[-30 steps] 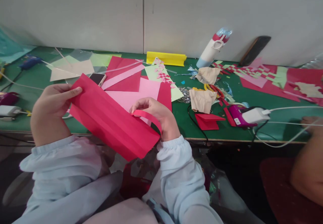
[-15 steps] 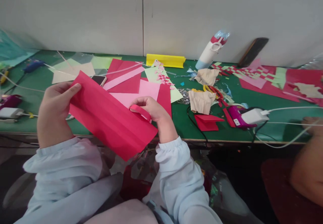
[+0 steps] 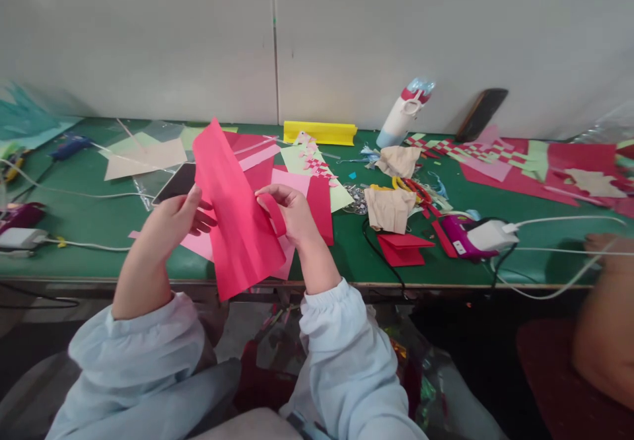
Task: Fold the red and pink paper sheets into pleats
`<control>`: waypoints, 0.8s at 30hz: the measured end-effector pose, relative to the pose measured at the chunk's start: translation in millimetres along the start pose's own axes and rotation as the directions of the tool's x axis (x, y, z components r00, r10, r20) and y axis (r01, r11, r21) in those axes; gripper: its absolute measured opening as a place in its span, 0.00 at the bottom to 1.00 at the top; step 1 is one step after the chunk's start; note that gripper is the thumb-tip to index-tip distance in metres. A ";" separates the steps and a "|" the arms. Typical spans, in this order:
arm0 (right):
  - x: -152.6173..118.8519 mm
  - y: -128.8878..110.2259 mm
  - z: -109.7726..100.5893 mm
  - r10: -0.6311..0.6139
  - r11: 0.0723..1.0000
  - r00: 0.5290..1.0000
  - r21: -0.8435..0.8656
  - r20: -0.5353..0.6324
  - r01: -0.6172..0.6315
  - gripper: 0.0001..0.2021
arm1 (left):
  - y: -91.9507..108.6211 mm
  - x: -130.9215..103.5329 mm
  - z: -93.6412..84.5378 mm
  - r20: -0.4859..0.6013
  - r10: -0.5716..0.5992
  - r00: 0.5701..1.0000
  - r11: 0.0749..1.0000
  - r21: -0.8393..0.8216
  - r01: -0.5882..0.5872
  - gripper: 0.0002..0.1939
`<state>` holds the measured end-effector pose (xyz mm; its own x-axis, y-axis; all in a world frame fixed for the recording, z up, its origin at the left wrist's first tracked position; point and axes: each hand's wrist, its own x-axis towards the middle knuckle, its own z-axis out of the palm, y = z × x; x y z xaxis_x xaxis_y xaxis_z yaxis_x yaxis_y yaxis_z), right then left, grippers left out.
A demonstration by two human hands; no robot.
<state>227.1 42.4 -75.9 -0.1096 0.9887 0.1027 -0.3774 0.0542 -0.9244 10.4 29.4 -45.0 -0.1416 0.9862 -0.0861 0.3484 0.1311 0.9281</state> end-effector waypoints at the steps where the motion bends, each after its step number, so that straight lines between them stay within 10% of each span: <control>1: 0.2 0.2 1.5 -0.001 1.000 1.000 -0.007 -0.012 0.000 0.18 | 3.1 -2.3 6.0 0.047 -0.016 0.999 1.000 -0.003 0.016 0.29; 14: -0.1 9.4 9.6 0.076 0.996 0.997 -0.053 0.012 -0.076 0.13 | 8.8 -15.0 47.0 0.153 -0.019 0.988 0.838 -0.537 0.099 0.27; 24: 1.8 5.1 7.5 0.219 0.975 0.975 0.023 0.029 -0.220 0.15 | 15.3 -19.4 52.0 0.109 -0.049 0.993 0.791 -0.602 0.105 0.24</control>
<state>218.1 43.5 -77.7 -0.2164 0.9720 -0.0919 -0.3648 -0.1678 -0.9158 66.6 17.5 -47.9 -0.0571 0.9837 -0.1703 -0.2972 0.1461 0.9436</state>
